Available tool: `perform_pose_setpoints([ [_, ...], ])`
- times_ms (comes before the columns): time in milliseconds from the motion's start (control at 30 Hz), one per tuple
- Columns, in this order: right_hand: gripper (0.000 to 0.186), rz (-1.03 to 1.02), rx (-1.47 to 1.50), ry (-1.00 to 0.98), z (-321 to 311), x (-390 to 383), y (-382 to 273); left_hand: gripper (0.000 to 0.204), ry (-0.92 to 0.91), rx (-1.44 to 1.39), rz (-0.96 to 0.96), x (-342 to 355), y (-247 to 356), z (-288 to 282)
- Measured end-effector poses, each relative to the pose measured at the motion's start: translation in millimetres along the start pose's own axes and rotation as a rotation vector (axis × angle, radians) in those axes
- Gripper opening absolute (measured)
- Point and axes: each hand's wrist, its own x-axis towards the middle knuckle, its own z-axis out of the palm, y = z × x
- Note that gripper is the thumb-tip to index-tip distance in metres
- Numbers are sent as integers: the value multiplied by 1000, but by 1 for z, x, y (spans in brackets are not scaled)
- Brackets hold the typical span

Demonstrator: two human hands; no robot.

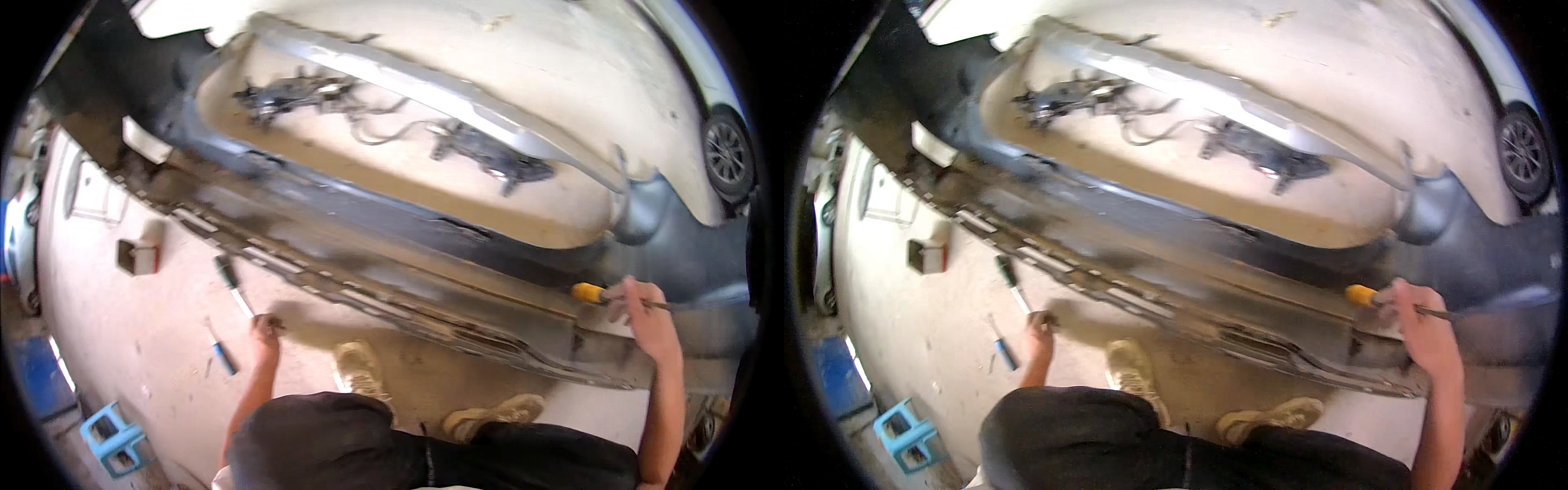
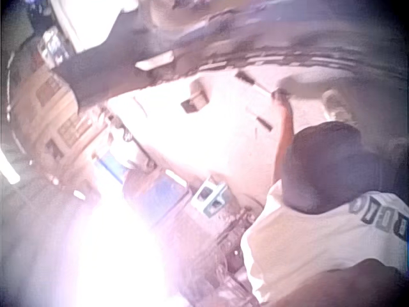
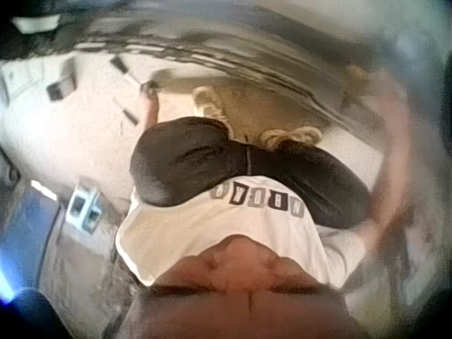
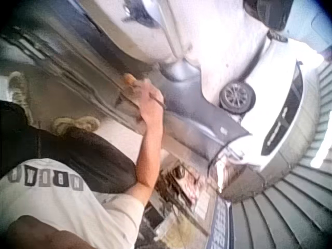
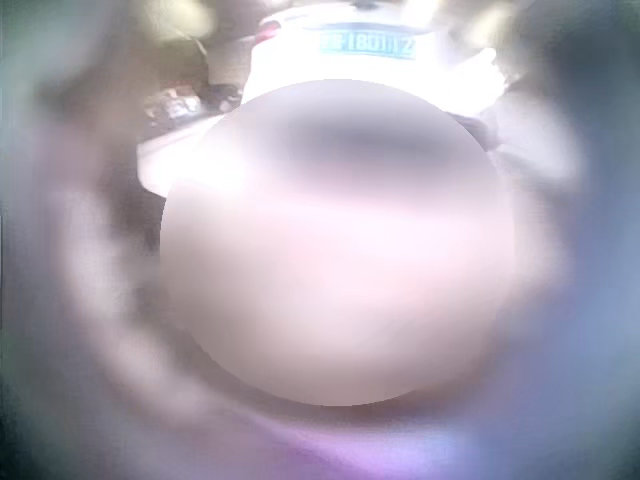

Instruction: The person uses a yellow-handled screwdriver to pry and separate a car bumper from its mounting points. After detaching the bumper, the person lifts it off the vehicle and places it on the floor. Finally, the person removes two black plastic components from the detached bumper.

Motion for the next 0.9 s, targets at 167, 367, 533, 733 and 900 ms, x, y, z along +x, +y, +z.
perform_pose_setpoints([
  [167,54,-85,139,106,9,-5,13,21,42,-316,-361,7,-6,-2],
  [367,62,-76,323,167,16,-1,13,25,0,-919,-600,5,8,-27],
  [533,69,-108,415,57,30,-8,-21,28,65,-596,-524,-1,7,-32],
  [733,73,-240,512,-328,59,-24,-64,30,-43,-418,-122,-1,96,-28],
  [900,77,-301,701,-534,112,-46,-87,42,-602,-532,694,24,235,-45],
])
